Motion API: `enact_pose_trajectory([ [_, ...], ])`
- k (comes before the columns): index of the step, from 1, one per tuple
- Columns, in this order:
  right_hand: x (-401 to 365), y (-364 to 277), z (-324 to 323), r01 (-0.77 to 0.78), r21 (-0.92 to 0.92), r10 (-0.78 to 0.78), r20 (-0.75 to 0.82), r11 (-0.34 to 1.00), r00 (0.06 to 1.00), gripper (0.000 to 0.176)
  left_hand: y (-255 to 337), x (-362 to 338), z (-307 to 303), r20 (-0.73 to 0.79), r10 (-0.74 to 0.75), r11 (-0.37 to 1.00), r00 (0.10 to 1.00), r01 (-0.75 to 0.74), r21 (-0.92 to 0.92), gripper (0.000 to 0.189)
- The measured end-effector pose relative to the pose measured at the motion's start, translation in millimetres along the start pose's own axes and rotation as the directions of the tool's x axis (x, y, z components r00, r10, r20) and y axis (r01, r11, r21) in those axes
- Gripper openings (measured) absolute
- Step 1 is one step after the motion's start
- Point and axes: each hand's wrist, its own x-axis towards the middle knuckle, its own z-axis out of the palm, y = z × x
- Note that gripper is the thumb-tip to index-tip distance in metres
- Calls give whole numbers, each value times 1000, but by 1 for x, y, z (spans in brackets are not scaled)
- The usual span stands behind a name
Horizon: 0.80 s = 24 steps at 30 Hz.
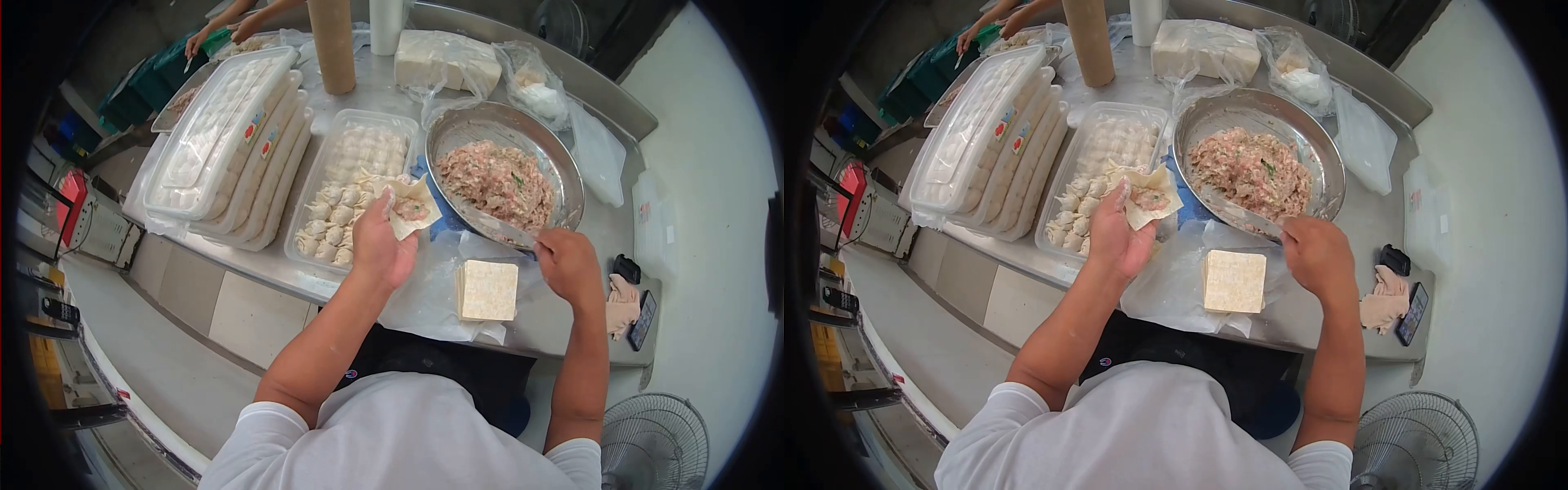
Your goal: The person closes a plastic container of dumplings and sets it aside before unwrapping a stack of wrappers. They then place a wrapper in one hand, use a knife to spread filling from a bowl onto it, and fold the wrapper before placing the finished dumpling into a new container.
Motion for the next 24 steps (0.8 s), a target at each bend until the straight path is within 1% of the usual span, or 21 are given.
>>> enact_pose_trajectory([
  [1, -2, 2, -5, 1, 0, -1, 2, 1000, 1000, 17, -1, -1, 1, 5, -19, 1000, 1000, 19, 5, 39],
  [3, -8, 2, -16, -107, 217, 106, 18, 970, 994, 14, -3, -4, 8, -11, -45, 999, 999, 45, 12, 39],
  [4, -10, 1, -17, -110, 216, 109, 19, 970, 994, 14, -5, -5, 11, -22, -70, 997, 997, 71, 19, 40],
  [6, -14, -2, -16, -50, 291, 93, -135, 955, 987, 14, -12, -1, 9, -4, -94, 996, 996, 94, 12, 41],
  [7, -14, -5, -17, -52, 292, 95, -135, 955, 986, 14, -15, 1, 8, 14, -114, 993, 993, 114, 5, 42],
  [9, -15, -12, -17, 37, 276, 20, -202, 960, 979, 17, -21, 0, 11, 26, -121, 993, 992, 121, 3, 43],
  [10, -15, -15, -15, 37, 278, 20, -202, 960, 979, 17, -21, -1, 13, 38, -128, 992, 991, 128, 1, 43],
  [12, -16, -17, -8, 42, 171, 1, -245, 984, 970, 14, -22, -2, 14, 31, -121, 993, 992, 121, 18, 43],
  [13, -17, -15, -8, 39, 172, 4, -246, 984, 969, 14, -22, -4, 14, 25, -115, 993, 993, 114, 35, 42],
  [15, -15, -8, -7, -18, -141, -7, -176, 990, 984, 8, -23, -5, 8, 33, -97, 994, 995, 95, 51, 42],
  [16, -12, -4, -5, -21, -140, -5, -178, 990, 984, 8, -23, -6, 5, 39, -78, 995, 996, 75, 63, 41],
  [17, -10, 1, -2, 1, -156, -21, -128, 988, 992, 4, -23, -7, 3, 39, -82, 995, 996, 80, 67, 41],
  [18, -10, 5, -1, 24, -172, -38, -77, 985, 996, 3, -23, -9, 2, 5, -90, 993, 996, 90, 81, 41],
  [19, -12, 7, -1, 22, -173, -36, -78, 985, 996, 3, -23, -9, 2, -30, -95, 991, 995, 97, 92, 41],
  [20, -12, 8, -1, 38, -154, -51, -83, 987, 995, 3, -25, -9, 1, -29, -93, 991, 995, 95, 90, 41],
  [22, -10, 10, -2, 70, -132, -82, -86, 989, 993, 5, -27, -9, -1, 23, -63, 995, 998, 61, 80, 41],
  [24, -15, 7, -6, 81, 102, -64, -162, 991, 985, 12, -27, -11, 3, 2, -75, 995, 997, 75, 64, 40],
])
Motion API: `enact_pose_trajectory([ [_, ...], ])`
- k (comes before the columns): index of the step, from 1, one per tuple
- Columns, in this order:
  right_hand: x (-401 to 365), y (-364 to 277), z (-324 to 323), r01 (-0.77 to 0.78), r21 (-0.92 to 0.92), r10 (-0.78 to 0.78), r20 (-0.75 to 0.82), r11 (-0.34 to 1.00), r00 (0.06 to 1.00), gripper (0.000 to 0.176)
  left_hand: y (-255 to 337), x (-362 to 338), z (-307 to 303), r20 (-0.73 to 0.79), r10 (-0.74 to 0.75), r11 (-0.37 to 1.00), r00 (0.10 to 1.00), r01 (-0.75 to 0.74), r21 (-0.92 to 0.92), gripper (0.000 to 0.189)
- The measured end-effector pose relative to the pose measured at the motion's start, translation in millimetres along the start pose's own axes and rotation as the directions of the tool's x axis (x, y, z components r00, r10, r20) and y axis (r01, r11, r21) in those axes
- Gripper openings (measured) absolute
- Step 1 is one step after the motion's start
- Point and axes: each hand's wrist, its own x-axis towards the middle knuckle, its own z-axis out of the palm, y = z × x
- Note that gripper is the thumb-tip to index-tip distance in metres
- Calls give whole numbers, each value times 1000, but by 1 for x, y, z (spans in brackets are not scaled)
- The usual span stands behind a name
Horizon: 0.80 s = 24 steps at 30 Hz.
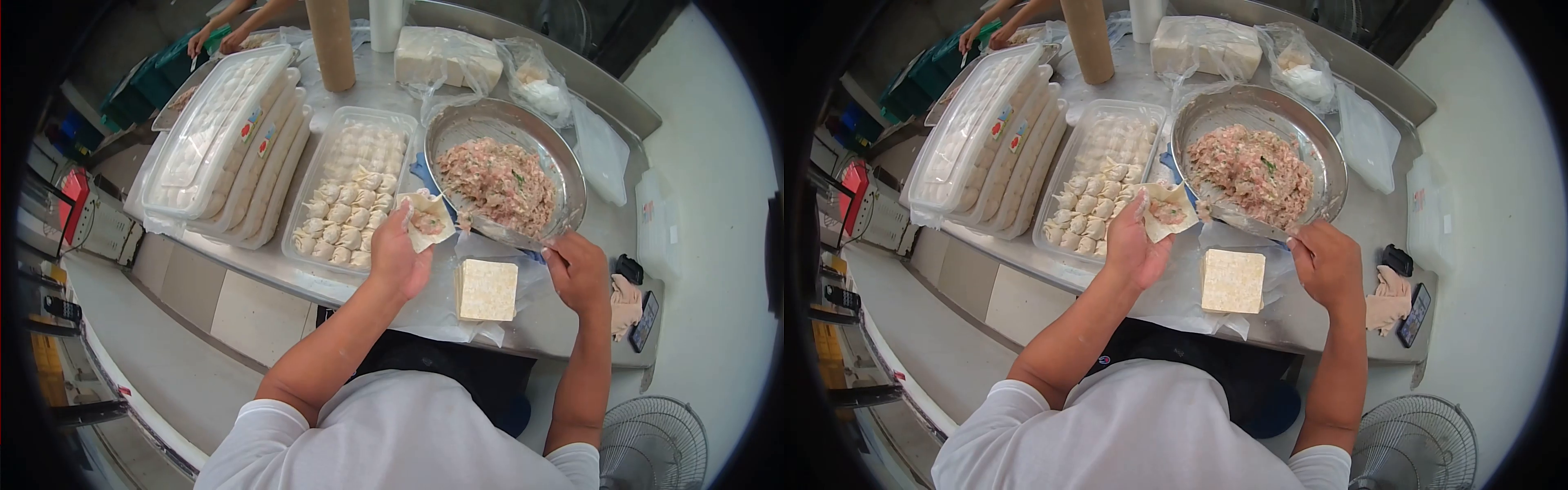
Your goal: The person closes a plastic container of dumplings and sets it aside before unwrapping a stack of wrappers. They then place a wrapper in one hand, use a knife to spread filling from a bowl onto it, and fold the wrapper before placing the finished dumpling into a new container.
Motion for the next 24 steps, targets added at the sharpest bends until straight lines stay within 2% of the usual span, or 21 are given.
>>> enact_pose_trajectory([
  [2, -7, -13, 1, -22, 37, 23, -36, 999, 999, 16, 2, -1, 5, -12, -23, 1000, 1000, 23, -12, 40],
  [6, -13, -40, 20, -43, 94, 55, -125, 995, 991, 21, 0, -2, 13, 65, -70, 994, 995, 75, -74, 41],
  [7, -15, -40, 29, 8, -3, -8, -108, 1000, 994, 25, 0, -2, 15, 99, -73, 992, 992, 82, -92, 42],
  [11, -21, -37, 51, 15, 32, -12, -80, 999, 997, 29, 5, 1, 15, 81, -48, 997, 996, 53, -55, 41],
  [13, -17, -45, 35, -7, 96, 17, -111, 995, 994, 29, 16, -9, 16, 303, -87, 977, 949, 142, -162, 40],
  [14, -16, -49, 27, -10, 101, 21, -109, 995, 994, 29, 16, -8, 10, 298, -90, 977, 950, 142, -159, 40],
  [16, -9, -54, 8, -28, 204, 59, -147, 979, 987, 29, 18, -3, 5, 405, -44, 999, 913, 32, 38, 44],
  [17, -7, -55, 1, -19, 205, 50, -147, 979, 988, 29, 21, -6, 10, 323, -80, 978, 943, 12, 207, 43],
  [18, -8, -57, -5, -44, 225, 66, -93, 973, 993, 29, 21, -6, 6, 321, -70, 979, 944, 4, 203, 43],
  [19, -8, -58, -8, -71, 244, 83, -37, 967, 996, 29, 21, -6, 0, 419, -3, 794, 908, -253, 553, 45],
  [20, -8, -61, -8, -70, 245, 80, -34, 967, 996, 29, 20, -7, -5, 523, 6, 437, 852, -473, 765, 48],
  [21, -9, -64, -7, -50, 195, 49, 14, 980, 999, 29, 27, -17, 17, 505, 101, 232, 857, -514, 826, 54],
  [22, -10, -66, -8, -28, 142, 19, 61, 989, 998, 30, 28, -14, 15, 503, 99, 235, 859, -511, 827, 54],
  [24, -11, -68, -16, -15, 80, 6, 108, 997, 994, 30, 30, -3, 8, 654, 9, -71, 757, -652, 755, 47],
])
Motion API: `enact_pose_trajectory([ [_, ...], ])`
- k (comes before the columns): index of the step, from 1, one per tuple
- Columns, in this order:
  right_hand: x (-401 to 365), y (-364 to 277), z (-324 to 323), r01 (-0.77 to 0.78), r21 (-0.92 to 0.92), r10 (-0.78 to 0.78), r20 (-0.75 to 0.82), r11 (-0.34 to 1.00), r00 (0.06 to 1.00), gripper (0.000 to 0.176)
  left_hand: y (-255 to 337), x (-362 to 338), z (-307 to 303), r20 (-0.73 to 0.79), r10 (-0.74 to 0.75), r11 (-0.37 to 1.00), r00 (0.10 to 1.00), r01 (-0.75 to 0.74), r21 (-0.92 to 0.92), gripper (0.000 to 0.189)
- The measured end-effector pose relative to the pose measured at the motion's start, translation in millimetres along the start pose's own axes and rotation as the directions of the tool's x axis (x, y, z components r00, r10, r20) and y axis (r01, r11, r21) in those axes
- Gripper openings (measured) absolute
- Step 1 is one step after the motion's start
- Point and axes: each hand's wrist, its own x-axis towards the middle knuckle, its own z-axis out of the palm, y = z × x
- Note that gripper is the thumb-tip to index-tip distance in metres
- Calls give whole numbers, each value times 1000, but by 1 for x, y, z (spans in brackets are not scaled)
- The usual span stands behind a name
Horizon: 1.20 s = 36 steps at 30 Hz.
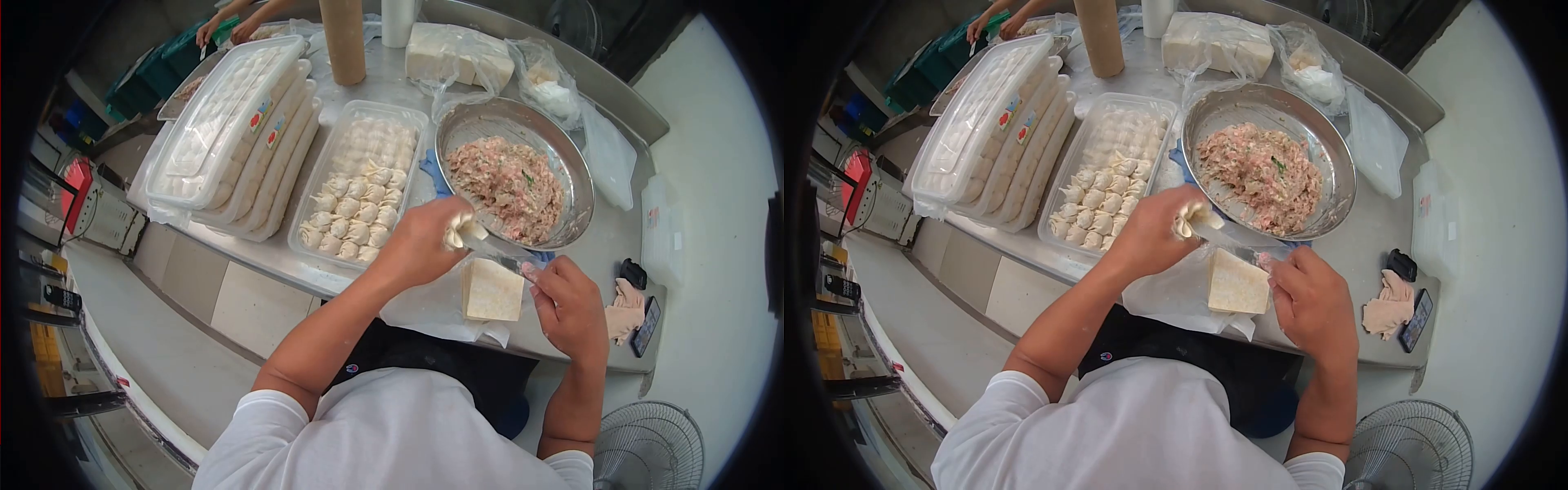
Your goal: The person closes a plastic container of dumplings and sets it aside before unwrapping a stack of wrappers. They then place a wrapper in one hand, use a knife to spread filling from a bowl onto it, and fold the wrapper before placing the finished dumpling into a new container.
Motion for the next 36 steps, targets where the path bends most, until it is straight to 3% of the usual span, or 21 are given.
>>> enact_pose_trajectory([
  [2, -3, 1, -9, 6, -63, -3, 48, 998, 999, 30, -9, 0, 6, 39, 86, 995, 995, -88, 40, 39],
  [5, -4, 8, -17, -12, 70, 13, -18, 997, 1000, 23, -8, 2, 12, -55, 86, 992, 995, -81, 96, 29],
  [7, -5, 8, -14, -180, 202, 202, -93, 963, 975, 13, -5, 8, 8, -188, 46, 996, 981, -59, -62, 20],
  [8, -8, 13, -4, -169, 207, 190, -83, 964, 978, 13, 0, 8, 7, -200, 36, 997, 979, -48, -57, 20],
  [10, -12, 24, 28, -391, 584, 438, 67, 711, 896, 13, 15, 7, 7, -175, -79, 970, 981, 34, -242, 16],
  [11, -11, 23, 43, -374, 655, 432, 80, 656, 898, 19, 15, 7, 18, -182, -82, 971, 980, 38, -234, 16],
  [12, -5, 10, 53, -370, 659, 426, 82, 655, 901, 19, 12, 7, 33, -141, -118, 856, 983, 29, -516, 18],
  [13, 3, -5, 63, -316, 803, 429, 83, 506, 899, 23, 15, 6, 42, -91, -138, 660, 986, 23, -751, 22],
  [15, 8, -15, 74, -236, 959, 405, 157, 153, 901, 33, 27, 2, 52, -42, -123, 632, 992, 46, -774, 26],
  [16, 11, -17, 79, -235, 960, 405, 157, 152, 901, 33, 33, 1, 55, 11, -108, 598, 994, 74, -798, 31],
  [17, 15, -20, 83, -173, 980, 439, 112, 102, 891, 33, 26, 1, 62, -97, -71, 635, 993, -31, -772, 28],
  [18, 17, -21, 85, -107, 993, 475, 68, 55, 877, 32, 24, 1, 56, -96, -70, 636, 993, -30, -771, 28],
  [20, 18, -20, 82, -120, 992, 482, 88, 37, 872, 31, 19, 0, 25, -182, 249, 915, 951, -292, -277, 31],
  [21, 18, -18, 81, -133, 991, 490, 106, 20, 865, 31, 28, 0, 9, -82, 310, 907, 947, -320, -273, 40],
  [25, 13, -14, 77, -180, 984, 423, 168, -12, 890, 34, 15, -11, -15, 57, 383, 916, 922, -371, -154, 43],
  [26, 15, -18, 74, -278, 958, 394, 228, 75, 890, 34, -1, -5, -27, 171, 388, 922, 906, -382, -64, 45],
  [27, 14, -19, 72, -370, 915, 374, 290, 163, 881, 35, -16, 1, -42, 286, 378, 916, 881, -400, 23, 48],
  [28, 12, -17, 71, -368, 916, 380, 286, 160, 879, 35, -27, 9, -60, 260, 333, 903, 906, -385, 188, 46],
  [30, 3, -10, 71, -390, 869, 412, 250, 303, 876, 34, -54, 27, -100, 194, 92, 934, 977, -152, 322, 39],
  [34, -19, 15, 71, -398, 880, 466, 247, 260, 850, 31, -83, 38, -151, 107, -102, 889, 989, 42, 456, 32],
  [36, -27, 21, 70, -455, 872, 535, 301, 181, 789, 32, -91, 36, -147, 139, -107, 931, 984, 50, 361, 33],
])
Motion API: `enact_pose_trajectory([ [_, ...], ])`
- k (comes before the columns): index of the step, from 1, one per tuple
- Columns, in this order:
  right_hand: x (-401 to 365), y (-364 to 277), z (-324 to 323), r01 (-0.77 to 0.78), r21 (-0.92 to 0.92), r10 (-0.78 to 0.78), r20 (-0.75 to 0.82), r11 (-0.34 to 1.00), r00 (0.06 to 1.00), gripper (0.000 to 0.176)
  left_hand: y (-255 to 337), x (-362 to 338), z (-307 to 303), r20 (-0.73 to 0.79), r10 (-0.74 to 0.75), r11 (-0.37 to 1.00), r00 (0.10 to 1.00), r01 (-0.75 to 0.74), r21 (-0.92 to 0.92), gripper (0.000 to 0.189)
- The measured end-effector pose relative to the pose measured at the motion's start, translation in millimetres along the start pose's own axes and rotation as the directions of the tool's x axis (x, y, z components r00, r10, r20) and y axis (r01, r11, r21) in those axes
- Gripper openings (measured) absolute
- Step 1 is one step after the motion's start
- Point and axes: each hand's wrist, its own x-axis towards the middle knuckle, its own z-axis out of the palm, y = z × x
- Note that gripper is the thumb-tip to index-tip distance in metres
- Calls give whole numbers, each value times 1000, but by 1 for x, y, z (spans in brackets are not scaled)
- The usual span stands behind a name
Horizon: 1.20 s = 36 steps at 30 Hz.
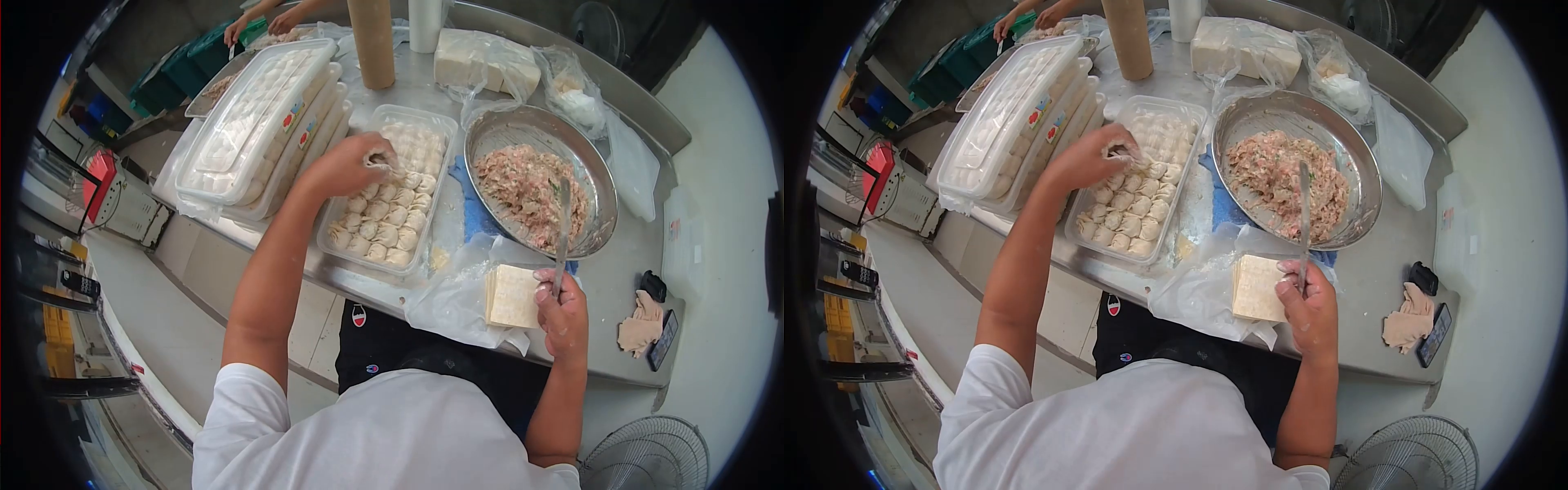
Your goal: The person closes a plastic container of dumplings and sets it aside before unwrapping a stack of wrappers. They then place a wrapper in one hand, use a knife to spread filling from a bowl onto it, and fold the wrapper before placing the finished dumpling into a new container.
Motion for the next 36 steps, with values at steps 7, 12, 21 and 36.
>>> enact_pose_trajectory([
  [7, -4, -5, -17, 58, -304, -77, -51, 951, 996, 30, 2, 5, 8, 181, -81, 994, 980, 67, 84, 43],
  [12, 8, -36, -23, 275, -938, -530, 127, 210, 839, 33, 13, 5, 16, 142, -45, 955, 989, 1, 298, 48],
  [21, 61, -51, -2, 275, -924, -369, 361, -266, 856, 24, 161, -38, 159, 112, 452, 871, 885, -412, -267, 37],
  [36, 69, -69, -21, 271, -952, -387, 306, -143, 870, 14, 167, -35, 174, -85, 94, 808, 992, -126, -576, 19],
])
